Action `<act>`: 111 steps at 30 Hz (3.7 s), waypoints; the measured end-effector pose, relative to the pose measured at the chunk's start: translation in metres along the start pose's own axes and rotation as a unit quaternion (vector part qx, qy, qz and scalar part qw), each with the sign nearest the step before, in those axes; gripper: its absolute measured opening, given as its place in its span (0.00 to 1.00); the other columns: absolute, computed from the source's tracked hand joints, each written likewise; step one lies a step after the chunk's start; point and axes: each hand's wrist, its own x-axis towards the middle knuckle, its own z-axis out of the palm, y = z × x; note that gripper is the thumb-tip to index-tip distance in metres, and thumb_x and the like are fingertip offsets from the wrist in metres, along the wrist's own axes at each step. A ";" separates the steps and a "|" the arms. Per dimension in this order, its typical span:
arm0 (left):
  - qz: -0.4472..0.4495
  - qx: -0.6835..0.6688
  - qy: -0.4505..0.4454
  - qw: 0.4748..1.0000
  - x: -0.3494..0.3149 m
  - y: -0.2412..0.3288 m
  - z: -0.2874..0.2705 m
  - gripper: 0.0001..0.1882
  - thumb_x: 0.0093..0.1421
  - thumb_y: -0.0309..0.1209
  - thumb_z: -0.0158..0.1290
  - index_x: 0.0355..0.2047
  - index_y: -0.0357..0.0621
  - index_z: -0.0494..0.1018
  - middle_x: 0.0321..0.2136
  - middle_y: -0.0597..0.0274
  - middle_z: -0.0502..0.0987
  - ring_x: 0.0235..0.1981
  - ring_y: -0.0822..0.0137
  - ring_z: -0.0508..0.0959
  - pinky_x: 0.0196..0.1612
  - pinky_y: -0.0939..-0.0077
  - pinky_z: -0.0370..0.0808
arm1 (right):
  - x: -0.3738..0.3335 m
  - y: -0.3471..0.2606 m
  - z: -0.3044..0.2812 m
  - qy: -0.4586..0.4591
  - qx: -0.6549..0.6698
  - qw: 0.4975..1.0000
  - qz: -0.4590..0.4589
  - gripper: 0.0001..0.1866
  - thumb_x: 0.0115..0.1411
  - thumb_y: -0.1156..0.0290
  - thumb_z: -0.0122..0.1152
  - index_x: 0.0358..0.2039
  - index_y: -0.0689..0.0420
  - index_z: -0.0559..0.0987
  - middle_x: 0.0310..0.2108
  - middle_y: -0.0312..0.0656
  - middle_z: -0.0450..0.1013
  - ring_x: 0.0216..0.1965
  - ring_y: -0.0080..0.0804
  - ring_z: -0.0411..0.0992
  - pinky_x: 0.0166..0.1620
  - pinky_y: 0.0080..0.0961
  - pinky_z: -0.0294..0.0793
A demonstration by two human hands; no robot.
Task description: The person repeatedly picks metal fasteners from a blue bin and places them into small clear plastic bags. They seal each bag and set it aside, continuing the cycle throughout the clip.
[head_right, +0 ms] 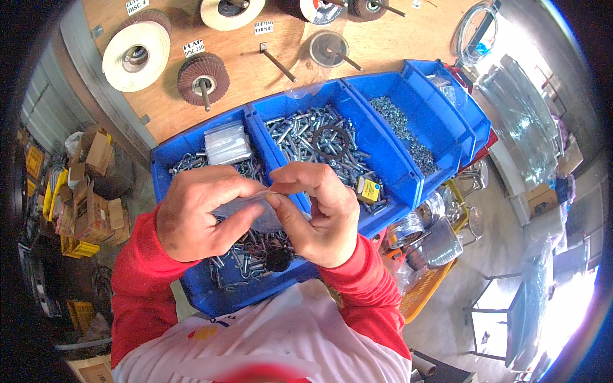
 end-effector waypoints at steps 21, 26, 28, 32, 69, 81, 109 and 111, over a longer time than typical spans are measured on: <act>0.041 -0.059 -0.001 0.997 0.007 0.007 -0.001 0.01 0.53 0.22 0.62 0.25 0.41 0.81 0.20 0.56 0.80 0.19 0.56 0.80 0.24 0.66 0.73 | -0.010 -0.001 -0.015 0.111 -0.074 0.986 -0.103 0.03 0.55 0.82 0.66 0.30 0.65 0.79 0.29 0.49 0.77 0.30 0.36 0.75 0.35 0.27 0.73; 0.039 -0.083 0.010 0.996 0.003 0.007 -0.005 0.01 0.52 0.22 0.62 0.25 0.41 0.81 0.19 0.56 0.80 0.19 0.57 0.79 0.24 0.68 0.73 | -0.011 -0.002 -0.017 0.137 -0.040 0.982 -0.119 0.03 0.57 0.81 0.65 0.29 0.65 0.77 0.29 0.49 0.76 0.30 0.33 0.73 0.36 0.27 0.72; 0.039 -0.093 0.021 0.995 0.002 0.005 -0.009 0.01 0.52 0.21 0.62 0.25 0.41 0.81 0.19 0.56 0.80 0.19 0.58 0.79 0.25 0.69 0.73 | -0.011 -0.004 -0.018 0.153 -0.024 0.982 -0.109 0.04 0.58 0.80 0.65 0.29 0.65 0.77 0.29 0.48 0.76 0.30 0.33 0.73 0.36 0.26 0.72; 0.040 -0.080 0.015 0.996 -0.003 0.001 -0.016 0.01 0.53 0.21 0.62 0.25 0.40 0.81 0.20 0.57 0.81 0.20 0.59 0.80 0.25 0.69 0.73 | -0.012 -0.005 -0.018 0.158 -0.001 0.982 -0.102 0.05 0.60 0.78 0.64 0.29 0.65 0.76 0.29 0.48 0.75 0.31 0.32 0.72 0.36 0.27 0.72; 0.064 -0.094 0.030 0.993 -0.014 -0.002 0.011 0.03 0.54 0.24 0.62 0.28 0.44 0.77 0.24 0.62 0.80 0.24 0.61 0.80 0.28 0.68 0.70 | -0.020 -0.011 -0.007 -0.048 -0.041 0.997 -0.044 0.06 0.48 0.83 0.71 0.29 0.63 0.84 0.29 0.45 0.80 0.28 0.36 0.78 0.32 0.29 0.76; 0.081 -0.013 0.016 0.997 -0.024 -0.005 0.002 0.07 0.53 0.25 0.64 0.29 0.46 0.76 0.23 0.63 0.78 0.24 0.58 0.78 0.29 0.64 0.70 | -0.024 -0.018 -0.023 -0.094 -0.082 0.992 -0.020 0.07 0.48 0.84 0.70 0.29 0.63 0.84 0.28 0.46 0.80 0.27 0.37 0.78 0.31 0.29 0.75; -0.195 -0.278 0.037 0.940 -0.023 -0.071 0.052 0.24 0.68 0.45 0.55 0.50 0.33 0.76 0.26 0.63 0.78 0.29 0.72 0.77 0.36 0.75 0.74 | 0.130 0.007 -0.272 0.115 -0.328 0.933 0.096 0.08 0.61 0.72 0.63 0.26 0.62 0.81 0.24 0.35 0.78 0.27 0.20 0.73 0.32 0.22 0.71; -0.243 -0.274 0.047 0.929 -0.027 -0.081 0.053 0.23 0.69 0.43 0.55 0.50 0.33 0.76 0.25 0.65 0.77 0.29 0.73 0.77 0.36 0.75 0.74 | 0.195 0.033 -0.310 0.192 -0.536 0.821 0.028 0.13 0.60 0.64 0.66 0.31 0.63 0.84 0.30 0.45 0.83 0.31 0.28 0.80 0.35 0.27 0.75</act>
